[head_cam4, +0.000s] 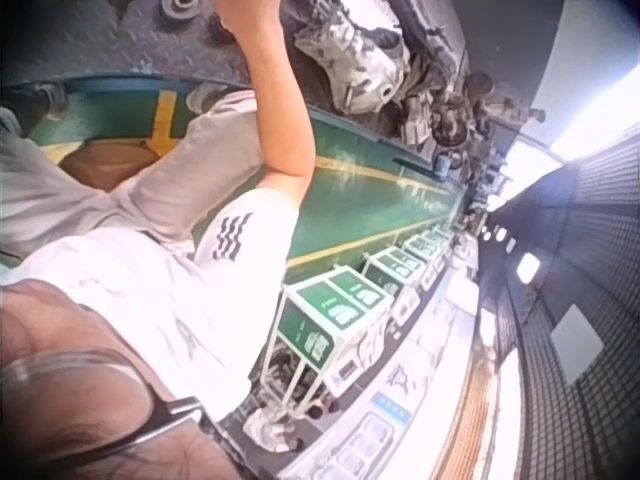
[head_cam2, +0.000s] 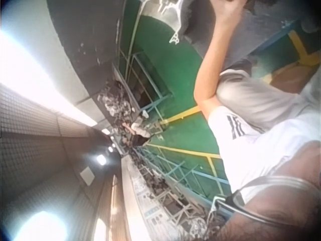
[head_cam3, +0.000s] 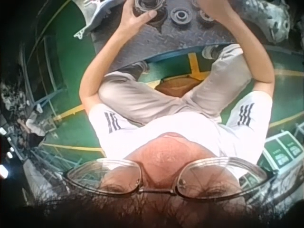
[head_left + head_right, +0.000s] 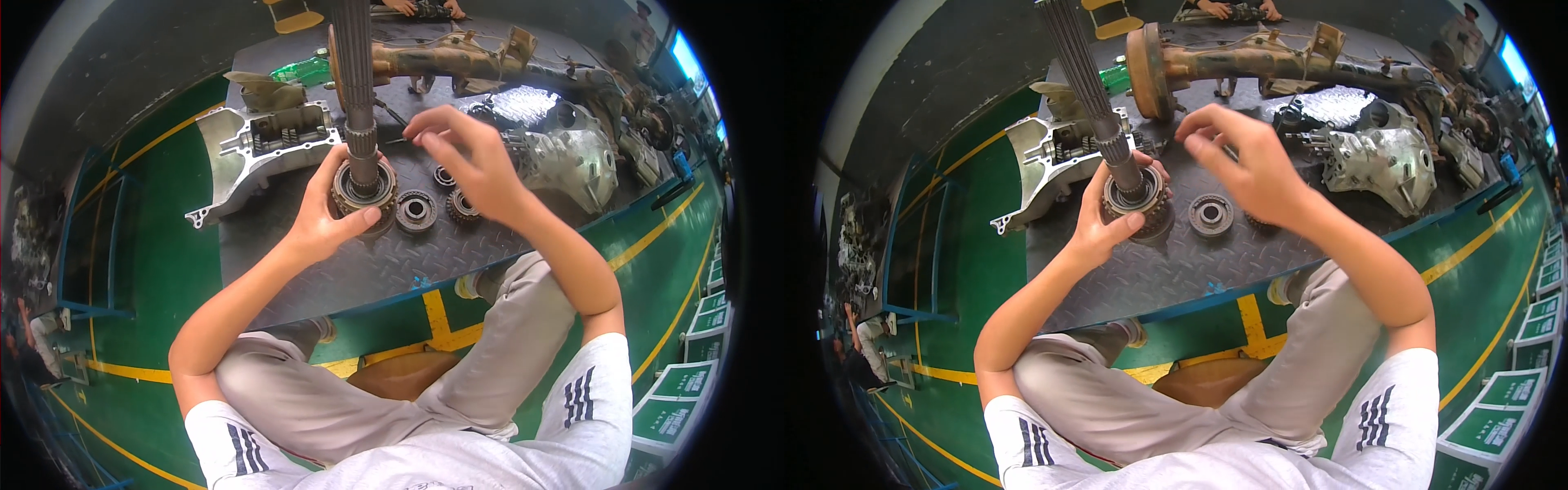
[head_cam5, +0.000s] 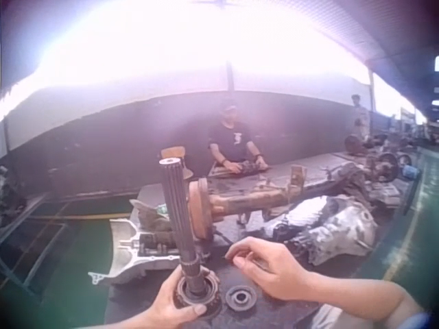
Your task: The person wipes a metal shaft with a cloth and then slides several gears and components onto the shaft one by one.
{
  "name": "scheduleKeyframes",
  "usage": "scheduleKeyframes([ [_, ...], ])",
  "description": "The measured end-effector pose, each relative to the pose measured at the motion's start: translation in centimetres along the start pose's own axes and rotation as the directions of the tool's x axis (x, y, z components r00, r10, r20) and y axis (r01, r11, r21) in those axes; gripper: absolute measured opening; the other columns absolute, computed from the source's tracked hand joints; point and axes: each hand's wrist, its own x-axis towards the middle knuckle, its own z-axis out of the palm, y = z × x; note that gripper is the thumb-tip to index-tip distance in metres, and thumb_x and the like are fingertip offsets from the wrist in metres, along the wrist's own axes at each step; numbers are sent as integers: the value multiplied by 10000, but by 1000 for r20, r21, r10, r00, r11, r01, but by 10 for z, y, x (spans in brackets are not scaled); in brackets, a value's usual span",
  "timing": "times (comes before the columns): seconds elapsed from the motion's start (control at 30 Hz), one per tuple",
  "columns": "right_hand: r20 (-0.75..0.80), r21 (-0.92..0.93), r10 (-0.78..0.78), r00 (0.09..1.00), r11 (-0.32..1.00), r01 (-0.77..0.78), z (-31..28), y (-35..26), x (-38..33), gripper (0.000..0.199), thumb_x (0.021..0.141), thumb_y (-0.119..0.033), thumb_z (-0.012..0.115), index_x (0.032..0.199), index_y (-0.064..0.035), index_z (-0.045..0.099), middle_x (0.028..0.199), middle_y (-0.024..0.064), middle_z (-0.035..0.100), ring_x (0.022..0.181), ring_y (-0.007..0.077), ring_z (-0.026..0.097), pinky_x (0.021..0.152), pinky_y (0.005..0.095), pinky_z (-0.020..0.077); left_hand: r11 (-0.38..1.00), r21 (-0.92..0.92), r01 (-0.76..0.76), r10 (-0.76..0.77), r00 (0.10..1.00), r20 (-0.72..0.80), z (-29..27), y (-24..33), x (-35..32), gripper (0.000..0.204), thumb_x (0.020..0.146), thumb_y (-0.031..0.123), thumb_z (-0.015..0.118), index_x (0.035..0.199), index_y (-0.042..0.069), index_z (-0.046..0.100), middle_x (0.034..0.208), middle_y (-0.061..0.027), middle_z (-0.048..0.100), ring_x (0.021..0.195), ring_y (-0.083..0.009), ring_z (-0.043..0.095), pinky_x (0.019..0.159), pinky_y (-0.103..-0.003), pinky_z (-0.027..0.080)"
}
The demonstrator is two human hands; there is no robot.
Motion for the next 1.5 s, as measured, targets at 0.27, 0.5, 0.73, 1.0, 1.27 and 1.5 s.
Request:
scheduleKeyframes([
  [0.27, 587, -616, 390, 710, 784, 79, 24, 66, -32, 868, 800, -338, 865, 1514, -94, 437, 1395, 184, 542, 1268, 410, 556, 1046, 482, 499, 999, -15, -34, 34, 999, -1, -5, -9, 7, 799, 823, 423, 813, 1416, 40, 440, 1255, -159, 601, 1115, -236, 653, 1003, -388, 516],
  [0.5, 505, -601, 379, 776, 799, 0, 47, 84, -60, 561, 798, -264, 864, 1242, -40, 606, 1396, 222, 530, 1225, 417, 555, 1022, 478, 508, 1000, -19, -11, 11, 1000, 15, -1, -8, 5, 805, 808, 404, 834, 1408, 36, 443, 1242, -157, 601, 1108, -231, 649, 1001, -381, 518],
  [0.73, 388, -433, 280, 878, 896, -94, 43, 98, -69, 398, 776, -286, 874, 1022, -24, 702, 1391, 216, 545, 1255, 410, 526, 1072, 456, 459, 999, 24, -35, 34, 999, 16, 5, -8, 1, 820, 778, 413, 861, 1376, 18, 462, 1211, -163, 613, 1083, -226, 654, 985, -382, 528],
  [1.0, 245, -70, 466, 850, 883, -463, -5, 62, -26, 418, 752, -326, 894, 924, 2, 699, 1253, 182, 646, 1144, 275, 620, 1004, 367, 461, 999, 13, -34, 34, 999, -7, -7, -5, 7, 799, 810, 468, 822, 1381, 31, 471, 1232, -165, 612, 1083, -236, 663, 974, -382, 536],
  [1.27, -7, 144, 91, 996, 986, -89, -60, -46, 31, 335, 812, -353, 853, 862, -55, 711, 809, -28, 624, 766, 71, 561, 712, 243, 416, 1000, -27, -11, 12, 1000, 5, -8, -5, 13, 834, 792, 491, 823, 1393, 35, 467, 1229, -165, 618, 1061, -240, 670, 949, -378, 549],
  [1.5, 211, 88, 99, 972, 989, -120, -69, -160, 86, 404, 841, -337, 840, 991, 29, 760, 974, 122, 770, 835, 145, 708, 782, 259, 542, 999, -45, -17, 14, 998, -55, -11, -7, 12, 786, 816, 471, 812, 1376, 36, 474, 1230, -154, 623, 1066, -234, 676, 952, -374, 550],
])
